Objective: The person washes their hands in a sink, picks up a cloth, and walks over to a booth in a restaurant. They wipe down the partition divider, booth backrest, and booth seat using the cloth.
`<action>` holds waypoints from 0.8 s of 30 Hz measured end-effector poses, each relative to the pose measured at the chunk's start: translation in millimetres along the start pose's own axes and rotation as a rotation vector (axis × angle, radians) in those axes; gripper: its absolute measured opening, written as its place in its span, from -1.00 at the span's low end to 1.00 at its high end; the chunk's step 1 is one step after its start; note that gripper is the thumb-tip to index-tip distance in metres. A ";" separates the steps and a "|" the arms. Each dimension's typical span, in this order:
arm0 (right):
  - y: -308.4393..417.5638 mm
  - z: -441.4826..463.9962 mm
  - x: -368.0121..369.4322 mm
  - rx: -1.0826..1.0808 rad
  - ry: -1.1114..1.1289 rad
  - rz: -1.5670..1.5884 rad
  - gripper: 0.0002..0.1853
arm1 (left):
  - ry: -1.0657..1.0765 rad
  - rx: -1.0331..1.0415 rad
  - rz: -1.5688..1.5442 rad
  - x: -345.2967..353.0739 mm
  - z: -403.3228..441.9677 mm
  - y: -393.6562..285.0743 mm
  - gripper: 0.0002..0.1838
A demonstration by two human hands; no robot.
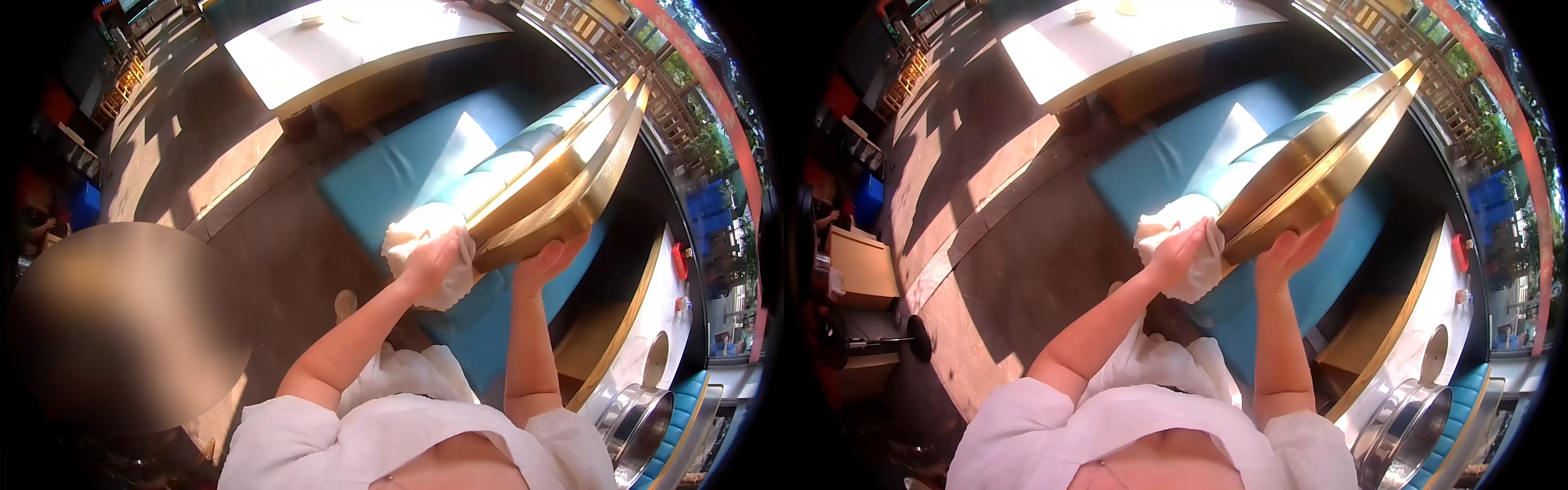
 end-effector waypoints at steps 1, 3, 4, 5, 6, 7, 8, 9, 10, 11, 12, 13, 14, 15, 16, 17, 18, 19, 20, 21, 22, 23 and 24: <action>-2.9 -2.9 -3.7 0.003 -0.016 0.007 -0.20 | 0.164 -0.174 -0.431 5.1 13.6 15.1 -0.50; -6.7 -7.5 0.3 0.037 0.009 0.028 -0.18 | 0.328 -0.605 -0.744 12.3 34.3 17.1 -0.46; -7.3 -7.1 2.7 0.068 -0.005 0.101 -0.17 | 0.315 -0.558 -0.637 2.1 43.4 -6.2 -0.45; -6.5 -8.3 3.1 0.099 -0.013 0.170 -0.16 | 0.182 -0.510 -0.445 1.6 58.1 -3.0 -0.43; -6.9 -10.8 4.3 0.120 -0.030 0.211 -0.16 | 0.352 -0.541 -0.803 23.7 68.7 14.4 -0.38; -8.8 -13.0 3.9 0.142 -0.043 0.240 -0.15 | 0.439 -0.579 -0.833 42.5 81.0 34.2 -0.32; -10.0 -15.2 2.6 0.142 -0.048 0.215 -0.15 | 0.485 -0.567 -0.617 25.1 85.7 1.7 -0.29; -13.5 -19.5 -0.4 0.145 -0.052 0.178 -0.15 | 0.503 -0.595 -0.590 35.1 97.3 10.1 -0.27; -22.8 -26.8 -5.1 0.143 -0.064 0.210 -0.15 | 0.466 -0.612 -0.511 30.7 106.7 -1.5 -0.29; -32.5 -35.4 -9.3 0.144 -0.077 0.228 -0.14 | 0.441 -0.632 -0.437 27.1 115.4 -14.5 -0.32; -38.6 -44.6 -11.2 0.149 -0.085 0.194 -0.14 | 0.477 -0.636 -0.443 31.8 126.0 -10.9 -0.32; -43.9 -54.4 -15.2 0.191 -0.072 0.336 -0.15 | 0.407 -0.528 -0.457 36.6 139.2 -10.1 -0.37; -41.3 -59.8 -23.1 0.220 -0.088 0.356 -0.15 | 0.355 -0.423 -0.476 46.6 152.0 -8.3 -0.41; -39.5 -65.0 -30.4 0.249 -0.105 0.377 -0.15 | 0.265 -0.324 -0.447 68.5 169.6 9.7 -0.52; -25.7 -68.9 -40.4 0.279 -0.122 0.254 -0.15 | 0.344 -0.401 -0.400 68.3 175.6 -0.3 -0.57; -12.9 -69.5 -44.2 0.302 -0.142 0.136 -0.15 | 0.365 -0.408 -0.507 73.1 183.8 -8.8 -0.66; -4.6 -66.0 -43.8 0.320 -0.153 0.031 -0.15 | 0.387 -0.291 -0.798 93.3 195.7 -4.6 -0.70; 2.1 -63.6 -39.9 0.338 -0.158 -0.062 -0.15 | 0.496 -0.315 -0.709 74.1 203.8 -27.4 -0.75; 9.4 -59.6 -34.6 0.357 -0.159 -0.146 -0.14 | 0.472 -0.273 -0.834 110.0 214.3 -7.1 -0.77; 13.0 -62.9 -34.0 0.377 -0.206 -0.163 -0.15 | 0.413 -0.056 -0.866 128.5 227.0 -4.3 -0.77; 16.6 -66.4 -33.6 0.397 -0.253 -0.179 -0.16 | 0.534 -0.215 -0.951 140.5 235.8 -3.2 -0.75; 20.4 -70.2 -33.3 0.417 -0.300 -0.194 -0.16 | 0.653 -0.376 -1.027 153.8 244.3 -4.1 -0.71; 25.2 -65.0 -29.4 0.516 -0.642 -0.116 -0.20 | 0.626 -0.327 -0.969 164.5 256.6 -6.4 -0.69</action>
Point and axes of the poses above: each hand's wrist, its own z-axis towards the middle knuckle, its own x-axis out of the palm, y = z × x, the point moved 4 cm from there along z, towards the middle knuckle, and after that the axes turned 1 degree about z, right-handed, at the moved point
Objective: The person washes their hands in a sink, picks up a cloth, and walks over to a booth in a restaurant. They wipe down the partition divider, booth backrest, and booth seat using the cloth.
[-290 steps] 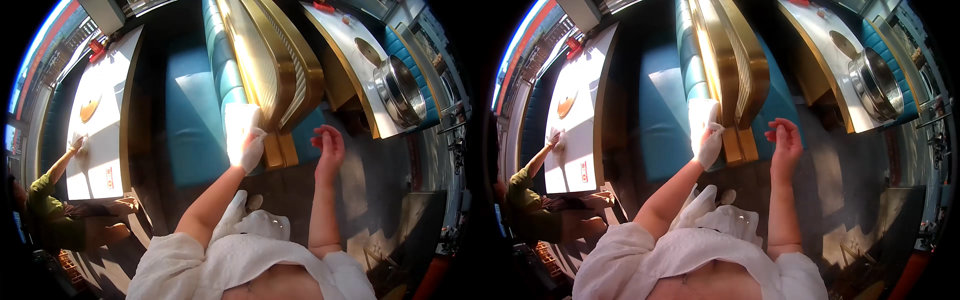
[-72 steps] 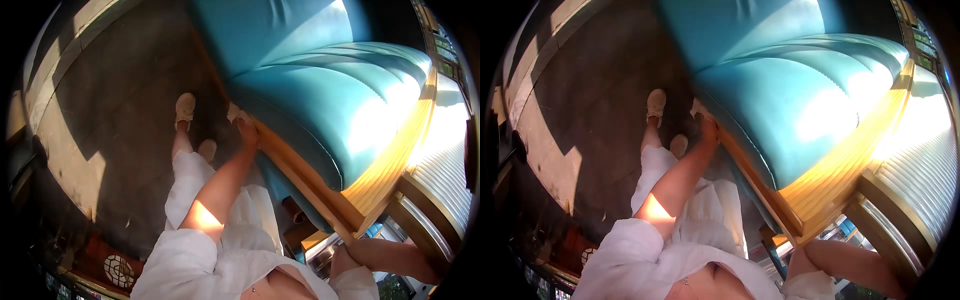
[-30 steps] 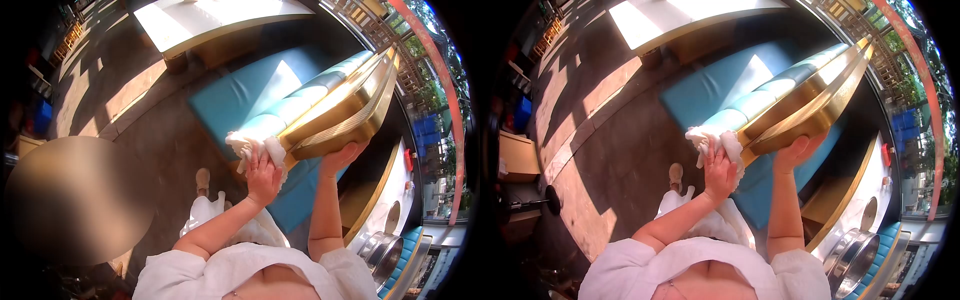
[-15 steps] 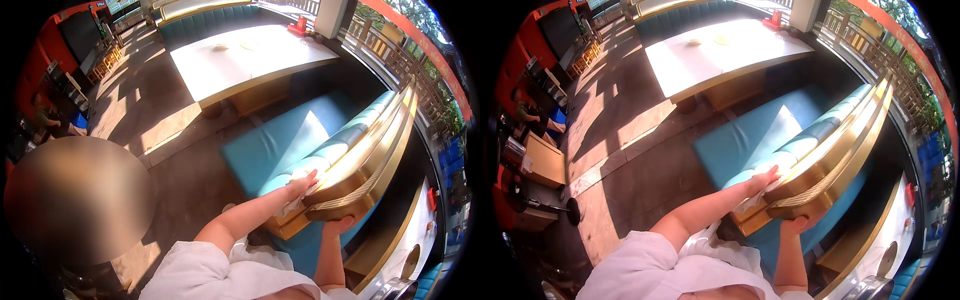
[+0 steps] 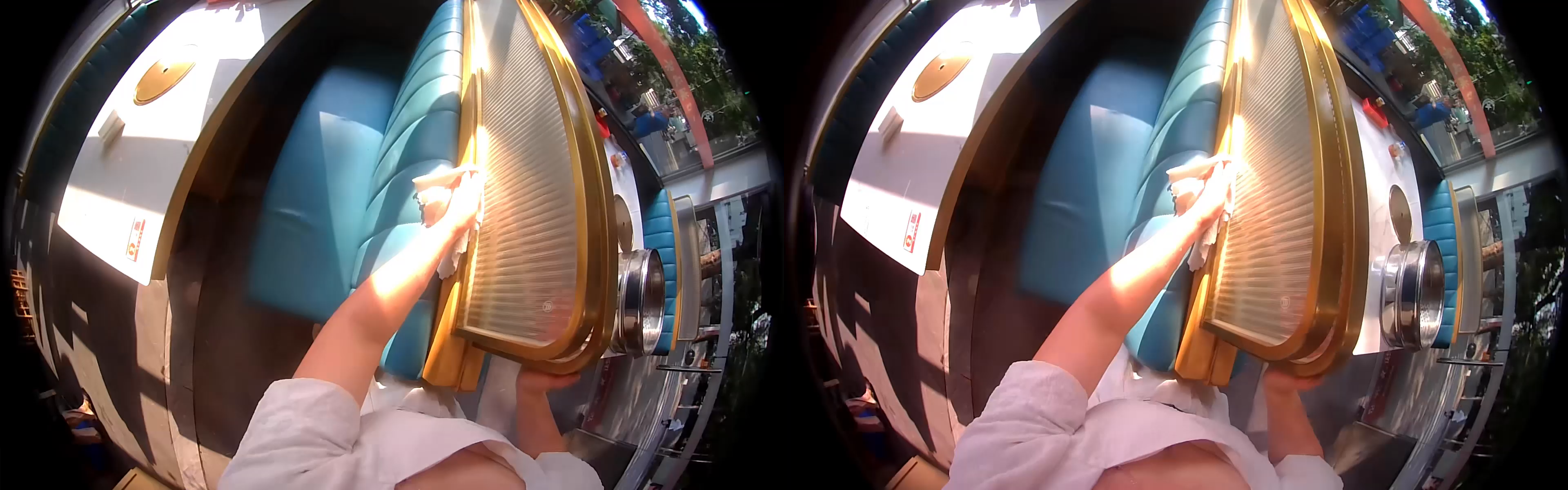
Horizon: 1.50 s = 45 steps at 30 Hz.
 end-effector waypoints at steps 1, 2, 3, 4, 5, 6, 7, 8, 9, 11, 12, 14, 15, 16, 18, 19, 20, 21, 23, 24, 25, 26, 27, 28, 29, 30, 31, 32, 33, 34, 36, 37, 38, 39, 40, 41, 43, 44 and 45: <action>0.0 -4.0 0.2 0.143 -0.304 0.136 -0.24 | -0.023 0.043 0.072 0.4 15.5 -1.3 -0.66; 9.8 -6.3 5.0 0.104 -0.262 0.077 -0.26 | 0.007 -0.010 0.057 0.5 22.1 -7.5 -0.66; 22.7 -8.3 15.1 0.062 -0.222 0.020 -0.27 | 0.028 -0.026 0.044 0.9 29.9 -7.4 -0.66; 35.2 -7.3 22.0 0.143 -0.319 0.031 -0.29 | 0.010 -0.005 0.102 0.5 36.5 -7.7 -0.57; 44.9 -9.1 29.4 0.225 -0.420 0.046 -0.30 | -0.008 0.016 0.163 -0.8 36.3 -5.7 -0.47; 48.1 -9.1 32.9 0.258 -0.442 0.057 -0.33 | -0.051 0.222 0.394 -1.3 30.5 -9.3 -0.53; 49.1 -8.6 40.4 0.252 -0.457 0.053 -0.33 | -0.147 0.419 0.634 -1.4 21.9 -14.5 -0.59; 48.3 -8.9 48.1 0.204 -0.523 0.066 -0.32 | -0.225 0.533 0.799 -0.5 3.6 -12.9 -0.58; 48.1 -11.6 53.4 0.162 -0.590 0.078 -0.31 | -0.283 0.594 0.934 2.4 -27.3 -3.3 -0.57; 47.5 -10.3 53.3 0.164 -0.567 0.081 -0.33 | -0.184 0.494 0.971 12.4 -86.3 15.0 -0.55; 46.8 -10.9 54.9 0.161 -0.533 0.081 -0.33 | 0.115 0.297 0.553 19.3 -122.6 -3.1 -0.48; 50.4 -13.2 65.3 0.169 -0.577 0.082 -0.33 | 0.278 0.170 0.324 32.7 -189.4 -38.9 -0.39; 52.0 -12.7 69.2 0.174 -0.604 0.077 -0.33 | 0.374 0.237 0.398 38.0 -211.7 -44.0 -0.40; 53.5 -12.5 70.8 0.161 -0.619 0.074 -0.33 | 0.424 0.263 0.347 44.4 -213.6 -55.0 -0.37; 54.2 -11.1 70.4 0.169 -0.626 0.070 -0.32 | 0.491 0.293 0.282 60.4 -207.4 -83.7 -0.35; 52.1 -11.7 62.9 0.148 -0.633 0.070 -0.32 | 0.593 0.407 0.331 72.8 -200.3 -102.9 -0.31; 49.0 -9.8 62.9 0.144 -0.494 0.080 -0.31 | 0.694 0.526 0.381 82.4 -197.5 -113.7 -0.27; 47.3 -9.3 61.1 0.146 -0.464 0.134 -0.31 | 0.711 0.534 0.371 87.7 -197.0 -114.9 -0.27; 46.4 -7.5 62.6 0.157 -0.406 0.240 -0.31 | 0.608 0.532 0.343 94.8 -194.5 -116.4 -0.24; 46.3 -7.8 64.6 0.168 -0.398 0.274 -0.31 | 0.610 0.526 0.342 94.2 -194.4 -115.5 -0.25; 46.8 -8.9 66.4 0.189 -0.448 0.295 -0.32 | 0.626 0.523 0.340 94.0 -192.5 -113.5 -0.25; 47.7 -10.2 68.8 0.209 -0.499 0.317 -0.32 | 0.614 0.542 0.328 93.1 -189.3 -113.4 -0.26; 47.4 -10.7 70.3 0.204 -0.508 0.313 -0.32 | 0.598 0.563 0.315 92.5 -185.0 -113.1 -0.27; 48.1 -11.2 69.7 0.186 -0.546 0.255 -0.33 | 0.603 0.560 0.310 93.3 -179.0 -111.5 -0.27; 48.6 -11.3 69.2 0.168 -0.581 0.198 -0.33 | 0.578 0.566 0.296 93.6 -169.0 -112.1 -0.29; 48.0 -11.1 70.0 0.164 -0.582 0.196 -0.33 | 0.552 0.573 0.282 93.9 -157.0 -113.0 -0.31; 48.5 -11.6 69.7 0.155 -0.603 0.173 -0.34 | 0.553 0.572 0.279 96.3 -142.7 -113.5 -0.31; 48.9 -12.3 69.2 0.145 -0.625 0.150 -0.35 | 0.499 0.578 0.278 97.7 -124.1 -115.2 -0.33; 49.7 -13.2 68.3 0.135 -0.647 0.126 -0.36 | 0.446 0.583 0.277 99.0 -104.6 -117.4 -0.36; 48.8 -13.7 66.9 0.131 -0.648 0.124 -0.36 | 0.416 0.591 0.261 99.7 -84.1 -119.9 -0.38; 46.3 -15.5 61.8 0.123 -0.681 0.137 -0.37 | 0.382 0.611 0.234 99.6 -38.2 -123.3 -0.41; 47.4 -15.1 63.7 0.118 -0.681 0.132 -0.37 | 0.377 0.625 0.223 98.6 -15.6 -123.3 -0.42; 48.1 -15.5 67.1 0.123 -0.710 0.149 -0.37 | 0.348 0.633 0.247 95.4 2.5 -125.1 -0.43; 48.1 -15.6 68.1 0.128 -0.738 0.165 -0.37 | 0.318 0.641 0.272 91.1 19.3 -126.1 -0.44; 47.3 -15.3 66.1 0.125 -0.738 0.160 -0.37 | 0.264 0.696 0.329 85.3 38.0 -118.2 -0.45; 45.8 -15.5 63.6 0.111 -0.715 0.153 -0.36 | 0.210 0.750 0.387 76.9 56.6 -100.0 -0.45; 44.7 -17.8 59.8 0.096 -0.701 0.143 -0.36 | 0.118 0.546 0.416 46.8 95.3 -31.6 -0.47; 43.9 -18.2 59.0 0.093 -0.691 0.151 -0.36 | 0.102 0.544 0.588 31.6 95.9 -17.4 -0.47; 42.6 -18.5 58.8 0.092 -0.681 0.162 -0.36 | 0.085 0.541 0.763 17.0 92.8 -7.8 -0.47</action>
Point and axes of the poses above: each hand's wrist, its own z-axis towards the middle knuckle, its own x-axis out of the palm, y = z × x, the point moved 4 cm from there along z, towards the middle knuckle, and after that the axes turned 1 degree about z, right-handed, at the moved point
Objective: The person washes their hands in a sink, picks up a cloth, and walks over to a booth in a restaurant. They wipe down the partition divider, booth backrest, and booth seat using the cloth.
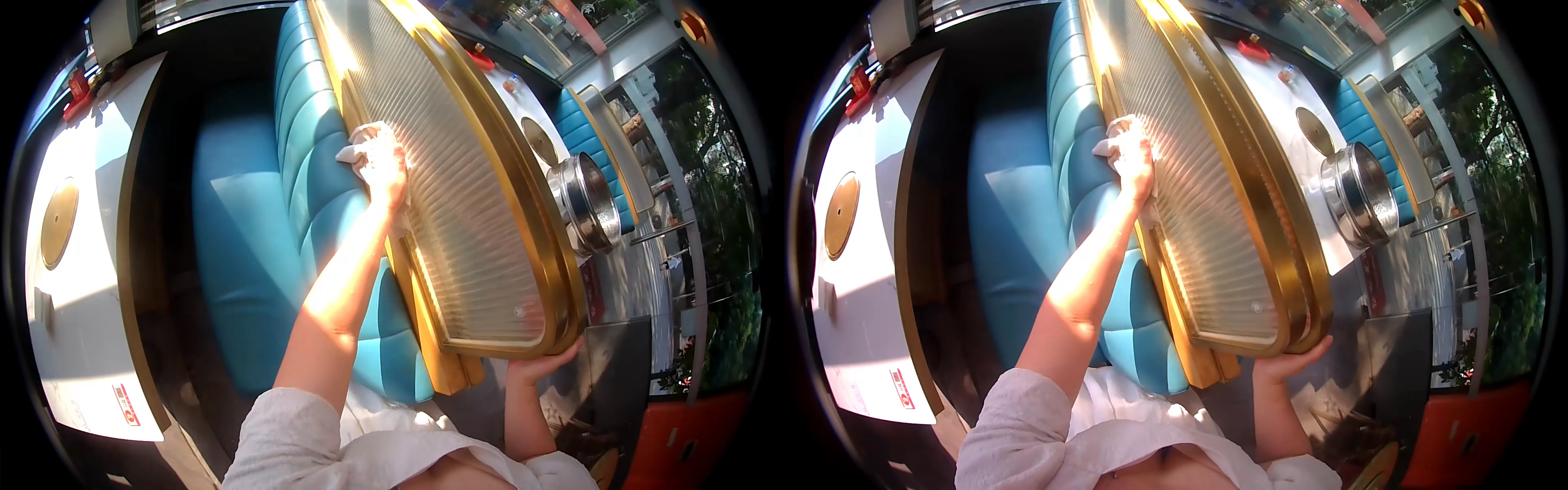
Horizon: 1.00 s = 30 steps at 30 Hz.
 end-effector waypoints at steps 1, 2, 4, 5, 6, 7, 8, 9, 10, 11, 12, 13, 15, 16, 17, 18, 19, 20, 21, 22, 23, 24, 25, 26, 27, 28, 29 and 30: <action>-0.4 -0.6 0.6 0.003 -0.006 -0.002 -0.36 | 0.006 -0.002 0.003 -3.4 -6.1 11.8 -0.47; 1.7 -1.5 1.8 0.000 -0.035 0.006 -0.36 | -0.037 0.042 0.056 -11.5 -12.3 15.0 -0.46; 1.7 -1.2 5.6 -0.003 -0.055 0.030 -0.35 | -0.090 0.101 0.112 -14.4 -23.9 11.4 -0.45; 1.2 -2.0 5.9 0.003 -0.064 0.028 -0.36 | -0.174 0.033 -0.072 -16.8 -41.7 -3.9 -0.44; 1.7 -3.5 4.9 0.010 -0.073 0.023 -0.36 | -0.213 -0.004 -0.163 -19.3 -64.5 -14.8 -0.44; 3.2 -3.9 1.8 0.010 -0.073 0.023 -0.36 | -0.255 -0.038 -0.256 -21.7 -87.5 -25.6 -0.44; -1.3 -1.7 0.9 0.028 -0.071 0.038 -0.36 | -0.134 -0.199 -0.363 -22.7 -107.0 -26.7 -0.44; -1.5 -0.3 -1.6 0.038 -0.075 0.045 -0.36 | -0.047 -0.312 -0.443 -23.3 -126.8 -39.5 -0.43; 0.3 0.7 -4.9 0.038 -0.075 0.045 -0.36 | 0.023 -0.346 -0.507 -26.7 -140.1 -59.1 -0.42; -2.6 1.5 -5.5 0.041 -0.058 0.039 -0.35 | 0.088 -0.284 -0.551 -33.3 -146.3 -85.2 -0.40; -2.7 2.0 -6.9 0.045 -0.042 0.023 -0.35 | 0.159 -0.232 -0.588 -38.7 -149.3 -111.8 -0.39; -3.2 2.9 -8.7 0.045 -0.042 0.023 -0.35 | 0.214 -0.140 -0.637 -42.2 -145.4 -136.1 -0.37; -3.9 5.3 -11.8 0.072 -0.020 0.053 -0.35 | 0.291 0.035 -0.762 -45.7 -125.3 -173.9 -0.35; -3.8 6.0 -14.8 0.095 0.039 0.059 -0.35 | 0.306 0.102 -0.815 -46.5 -114.1 -186.2 -0.33; -4.2 8.0 -9.0 0.071 0.039 0.058 -0.36 | 0.290 0.119 -0.842 -48.1 -103.9 -198.3 -0.31; -2.6 4.0 -7.6 0.058 0.024 0.043 -0.36 | 0.261 0.119 -0.859 -50.2 -94.0 -205.9 -0.30; -4.0 3.9 -10.0 0.058 0.024 0.042 -0.36 | 0.240 0.103 -0.865 -52.3 -85.0 -212.3 -0.29; -4.2 6.3 -13.3 0.056 0.037 0.038 -0.36 | 0.219 0.088 -0.871 -54.1 -75.8 -218.2 -0.27; -4.6 8.2 -14.8 0.060 0.052 0.036 -0.37 | 0.174 0.059 -0.875 -53.9 -58.9 -221.1 -0.25; -3.4 5.3 -15.2 0.060 0.053 0.036 -0.37 | 0.129 0.027 -0.875 -55.7 -41.3 -222.2 -0.22; -4.5 6.3 -11.8 0.074 0.038 0.051 -0.37 | 0.086 0.010 -0.882 -54.6 -18.5 -224.5 -0.20; -4.7 5.6 -12.9 0.099 0.016 0.055 -0.37 | 0.068 -0.033 -0.870 -58.2 -3.6 -226.5 -0.18; -4.4 4.4 -16.4 0.099 0.016 0.055 -0.37 | 0.051 -0.077 -0.858 -61.9 11.1 -228.6 -0.16; -4.3 4.2 -20.9 0.113 0.003 0.060 -0.37 | 0.052 -0.107 -0.845 -63.6 26.4 -220.3 -0.15; -6.1 6.2 -21.8 0.129 -0.008 0.068 -0.37 | 0.054 -0.136 -0.833 -65.4 41.6 -212.1 -0.14; -5.3 3.9 -19.6 0.128 -0.008 0.068 -0.37 | 0.064 -0.193 -0.821 -60.6 58.6 -190.2 -0.14; -3.9 1.7 -16.2 0.116 -0.046 0.073 -0.37 | 0.069 -0.251 -0.806 -52.6 76.2 -163.2 -0.14; -3.4 0.5 -14.5 0.101 -0.086 0.079 -0.37 | 0.079 -0.308 -0.793 -42.2 91.3 -137.0 -0.14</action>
Point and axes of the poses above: each hand's wrist, its own z-axis towards the middle knuckle, its own x-axis out of the palm, y = z × x, the point moved 4 cm from there along z, towards the middle knuckle, and after that the axes turned 1 degree about z, right-handed, at the moved point
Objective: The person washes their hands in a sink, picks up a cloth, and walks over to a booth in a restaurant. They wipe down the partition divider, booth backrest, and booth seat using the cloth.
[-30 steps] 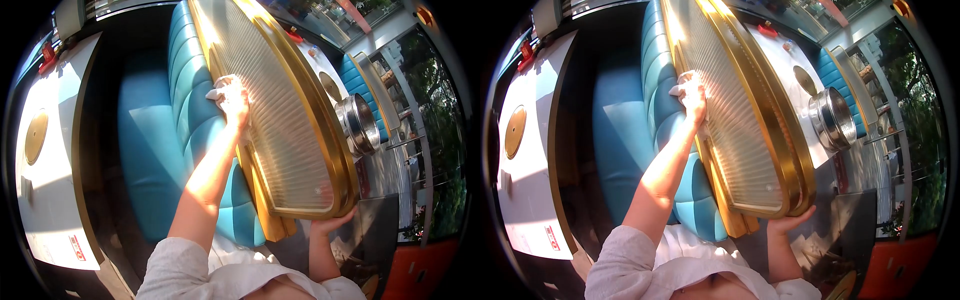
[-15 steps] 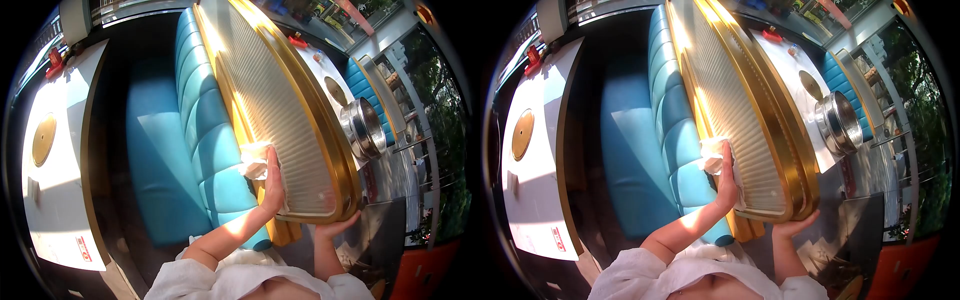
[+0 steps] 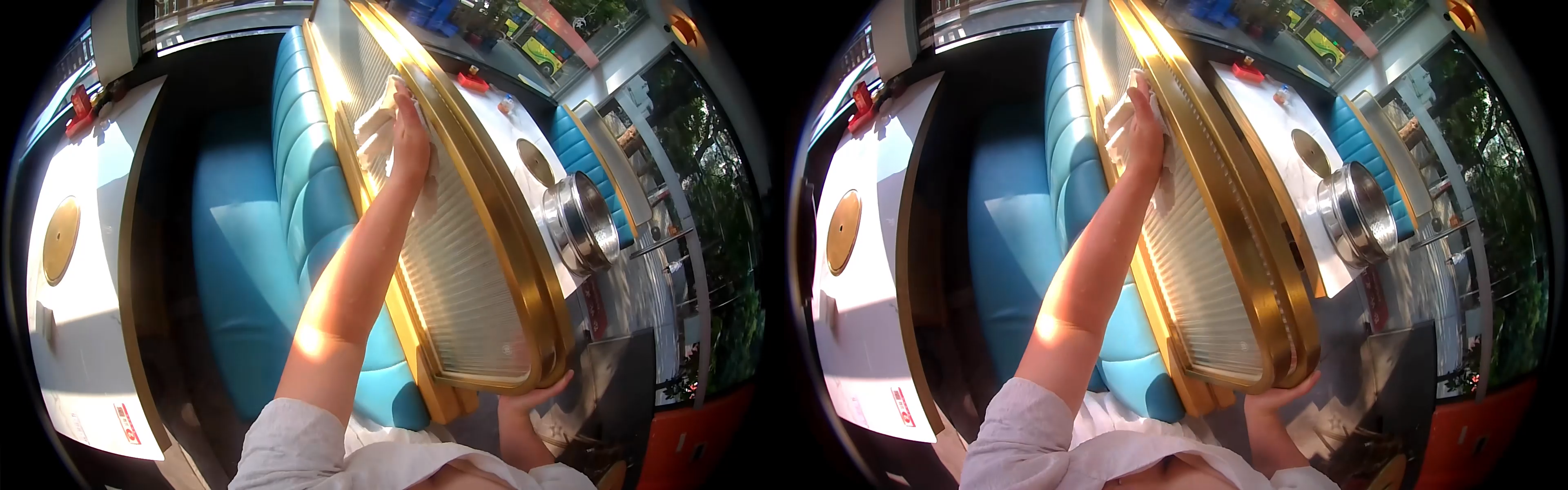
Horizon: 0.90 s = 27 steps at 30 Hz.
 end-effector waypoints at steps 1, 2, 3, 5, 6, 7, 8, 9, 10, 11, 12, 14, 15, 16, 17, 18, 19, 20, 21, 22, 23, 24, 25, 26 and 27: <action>-0.8 2.6 1.1 -0.004 0.000 0.000 -0.37 | -0.012 -0.054 0.007 -4.9 19.2 20.1 -0.13; -1.1 2.3 -0.3 -0.001 0.014 -0.001 -0.37 | -0.153 -0.018 0.165 -13.5 29.8 33.2 -0.17; 0.1 1.4 -3.5 -0.001 0.029 -0.003 -0.38 | -0.153 -0.019 0.161 -29.0 46.2 61.2 -0.17; -2.4 10.2 -20.5 -0.060 0.088 -0.046 -0.35 | -0.196 0.115 0.212 -67.5 76.2 105.6 -0.33; -1.9 13.6 -24.1 -0.113 0.145 -0.084 -0.32 | -0.226 0.083 0.452 -69.4 50.6 94.0 -0.39; 0.2 14.2 -23.7 -0.122 0.144 -0.090 -0.32 | -0.185 -0.065 0.991 -107.5 59.1 151.1 -0.42; -0.9 12.5 -23.3 -0.103 0.117 -0.045 -0.37 | -0.112 -0.022 0.960 -104.6 52.8 146.7 -0.39; -1.2 10.6 -23.0 -0.088 0.088 0.002 -0.43 | -0.107 -0.020 0.959 -108.4 51.5 169.1 -0.39; -2.1 6.2 -21.8 -0.086 0.071 0.007 -0.43 | -0.119 0.020 0.909 -113.4 46.6 195.9 -0.42; 0.3 6.5 -18.5 -0.089 0.028 0.013 -0.42 | -0.146 0.061 0.847 -121.8 44.1 235.7 -0.44; 0.4 3.3 -19.4 -0.084 -0.023 0.016 -0.42 | -0.157 0.064 0.768 -119.4 26.4 237.9 -0.44; -0.5 7.9 -23.9 -0.088 0.075 0.007 -0.40 | -0.188 0.028 0.499 -106.1 -19.9 213.9 -0.43; -0.6 9.6 -26.2 -0.105 0.172 -0.002 -0.37 | -0.200 -0.002 0.323 -102.2 -43.1 202.1 -0.43; -6.8 10.1 -31.6 -0.095 0.169 0.008 -0.37 | -0.194 -0.057 0.124 -94.5 -65.5 181.5 -0.43; -4.2 11.0 -36.8 -0.213 0.174 -0.156 -0.37 | -0.167 -0.129 -0.132 -80.1 -85.3 163.5 -0.42; -3.8 10.6 -39.5 -0.261 0.178 -0.237 -0.37 | -0.153 -0.201 -0.401 -63.9 -102.5 142.8 -0.42; -3.2 9.9 -41.7 -0.310 0.178 -0.318 -0.37 | -0.070 -0.168 -0.242 -48.6 -117.6 122.5 -0.40; -3.0 11.8 -38.6 -0.210 0.329 -0.083 -0.42 | 0.002 -0.120 -0.105 -34.2 -125.7 101.7 -0.39; -2.2 10.1 -35.8 -0.107 0.474 0.152 -0.45 | 0.067 -0.070 -0.012 -19.3 -133.4 81.4 -0.37; -7.5 13.5 -36.5 -0.122 0.480 0.164 -0.45 | 0.113 -0.020 0.007 -6.2 -134.8 61.6 -0.36; -5.1 12.2 -43.3 -0.469 0.463 -0.277 -0.41 | 0.124 0.013 -0.001 3.9 -131.9 45.3 -0.34; -6.1 10.9 -47.8 -0.635 0.457 -0.507 -0.39 | 0.139 0.052 -0.006 12.7 -124.6 30.5 -0.32; -7.4 9.4 -53.0 -0.810 0.418 -0.724 -0.35 | 0.127 0.070 -0.017 18.9 -113.6 17.8 -0.31; -9.0 12.0 -58.1 -0.775 0.429 -0.696 -0.28 | 0.109 0.076 -0.017 22.6 -100.8 6.9 -0.29; -8.2 11.4 -60.1 -0.759 0.433 -0.685 -0.25 | 0.084 0.075 -0.018 24.9 -86.5 -2.0 -0.27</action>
Point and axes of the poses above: each hand's wrist, its own z-axis towards the middle knuckle, its own x-axis out of the palm, y = z × x, the point moved 4 cm from there along z, towards the middle knuckle, and after that the axes turned 1 degree about z, right-handed, at the moved point
